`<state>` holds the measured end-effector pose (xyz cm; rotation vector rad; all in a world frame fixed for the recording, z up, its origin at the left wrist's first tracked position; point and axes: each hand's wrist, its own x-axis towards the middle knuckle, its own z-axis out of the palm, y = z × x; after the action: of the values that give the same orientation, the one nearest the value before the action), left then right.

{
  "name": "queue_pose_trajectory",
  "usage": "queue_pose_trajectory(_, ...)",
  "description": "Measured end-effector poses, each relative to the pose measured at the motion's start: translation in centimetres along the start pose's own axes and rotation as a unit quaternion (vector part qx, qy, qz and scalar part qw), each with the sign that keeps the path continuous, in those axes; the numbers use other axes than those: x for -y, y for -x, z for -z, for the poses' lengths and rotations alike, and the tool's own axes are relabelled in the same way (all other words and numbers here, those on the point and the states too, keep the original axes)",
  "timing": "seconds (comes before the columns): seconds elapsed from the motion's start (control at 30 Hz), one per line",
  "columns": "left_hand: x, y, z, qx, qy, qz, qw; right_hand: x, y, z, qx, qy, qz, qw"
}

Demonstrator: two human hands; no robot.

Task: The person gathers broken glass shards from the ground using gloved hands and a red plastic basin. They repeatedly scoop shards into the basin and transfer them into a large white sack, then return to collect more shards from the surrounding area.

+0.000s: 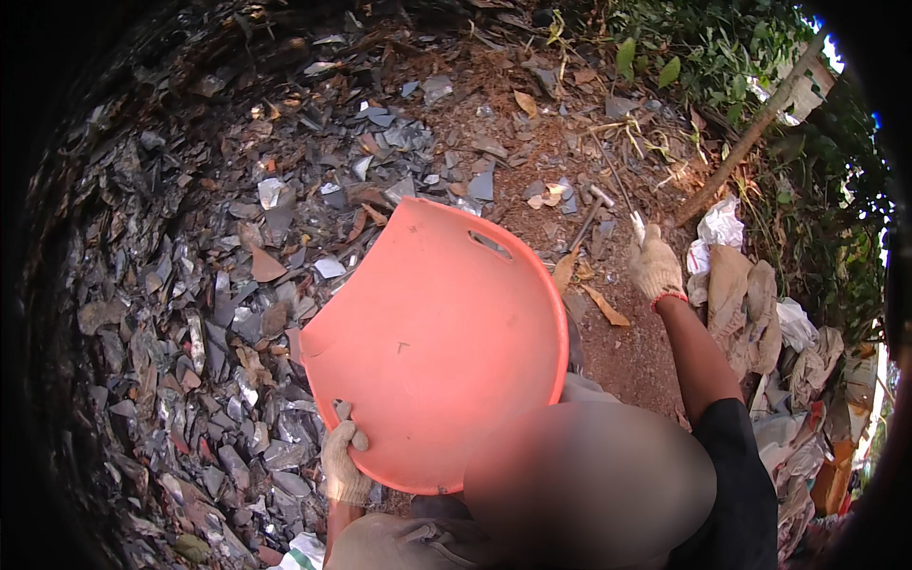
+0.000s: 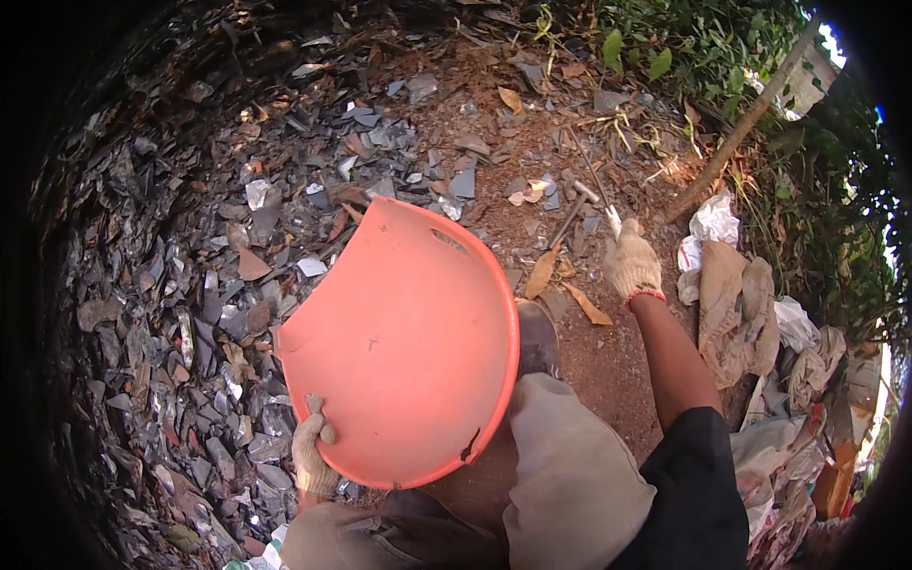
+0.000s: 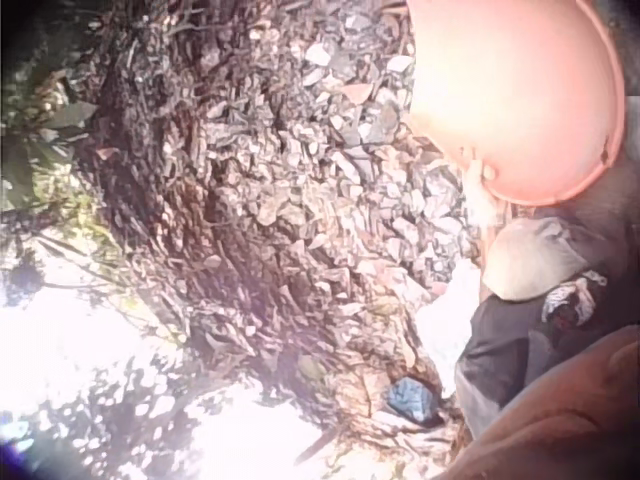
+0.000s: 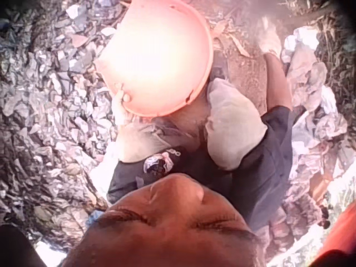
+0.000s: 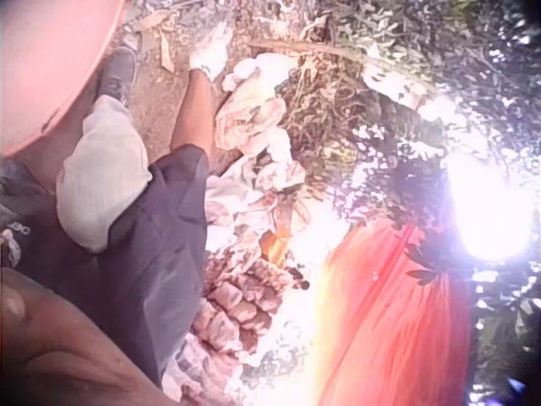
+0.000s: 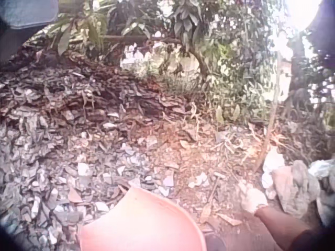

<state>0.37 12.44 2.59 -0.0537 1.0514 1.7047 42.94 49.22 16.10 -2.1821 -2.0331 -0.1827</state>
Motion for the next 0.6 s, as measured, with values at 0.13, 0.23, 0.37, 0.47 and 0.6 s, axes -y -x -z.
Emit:
queue_pose_trajectory(0.13, 1.2, 2.0, 1.6, -0.022, 0.039, -0.052, 0.998, -11.8, 4.5, -3.5, 0.063, 0.068, -0.135, 0.986)
queue_pose_trajectory(0.23, -0.4, 3.5, 2.1, -0.061, 0.052, -0.150, 0.985, -8.4, 8.2, -3.6, 0.079, 0.148, -0.108, 0.980)
queue_pose_trajectory(0.37, -3.6, 4.1, 5.8, -0.180, 0.002, -0.229, 0.957, -1.5, 8.3, -8.2, 0.227, -0.036, 0.217, 0.949)
queue_pose_trajectory(0.47, -2.8, 3.3, 5.3, -0.188, 0.100, -0.175, 0.961, 2.3, 6.8, -15.0, 0.260, 0.033, 0.169, 0.950)
queue_pose_trajectory(0.6, -3.4, 8.5, -5.1, -0.239, -0.196, 0.001, 0.951, 15.0, 5.2, -19.0, 0.244, -0.136, -0.006, 0.960)
